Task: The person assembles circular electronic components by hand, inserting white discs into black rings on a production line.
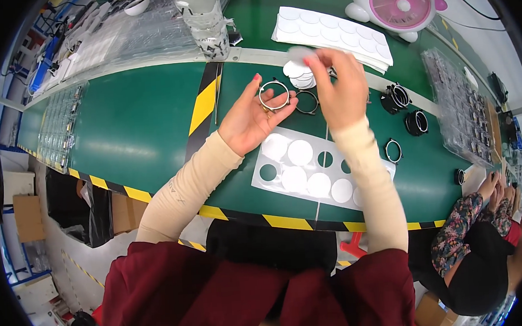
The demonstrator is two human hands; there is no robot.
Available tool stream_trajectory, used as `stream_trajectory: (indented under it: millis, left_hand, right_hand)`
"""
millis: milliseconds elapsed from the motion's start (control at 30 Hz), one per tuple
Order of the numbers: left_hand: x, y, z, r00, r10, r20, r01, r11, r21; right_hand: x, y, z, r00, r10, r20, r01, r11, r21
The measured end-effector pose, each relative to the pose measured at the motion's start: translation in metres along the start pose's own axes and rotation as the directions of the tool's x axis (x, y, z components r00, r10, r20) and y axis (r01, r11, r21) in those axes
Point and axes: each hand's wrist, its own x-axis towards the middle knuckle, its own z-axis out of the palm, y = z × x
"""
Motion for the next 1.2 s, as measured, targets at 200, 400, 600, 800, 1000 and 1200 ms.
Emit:
stream_trajectory:
  millis: [200,400,600,800,1000,1200]
  left_hand:
    - [0.001,0.002,-0.003,0.996,-0.030,0.079,0.029,0.999,0.018]
    - [-0.003,0.000,0.000,0.991,-0.088,0.100,0.083,0.995,0.051]
    - [-0.004,-0.007,-0.004,0.974,-0.140,0.177,0.108,0.978,0.178]
    - [-0.004,-0.007,-0.002,0.966,-0.174,0.193,0.117,0.955,0.273]
    - [-0.004,-0.007,0.000,0.970,-0.175,0.169,0.116,0.943,0.313]
    - [-0.002,-0.009,-0.002,0.974,-0.175,0.146,0.127,0.949,0.290]
  right_hand:
    - [0.009,0.049,0.039,0.939,0.037,0.342,0.120,0.896,-0.428]
    - [-0.022,-0.001,0.009,0.934,0.218,0.283,-0.273,0.946,0.173]
    - [-0.050,-0.013,0.021,0.755,0.466,0.462,-0.656,0.529,0.538]
    - [-0.048,-0.017,0.011,0.644,0.476,0.598,-0.763,0.446,0.467]
    - [-0.049,-0.020,0.008,0.690,0.411,0.596,-0.721,0.457,0.521]
    - [-0.054,-0.020,0.016,0.708,0.480,0.518,-0.705,0.435,0.561]
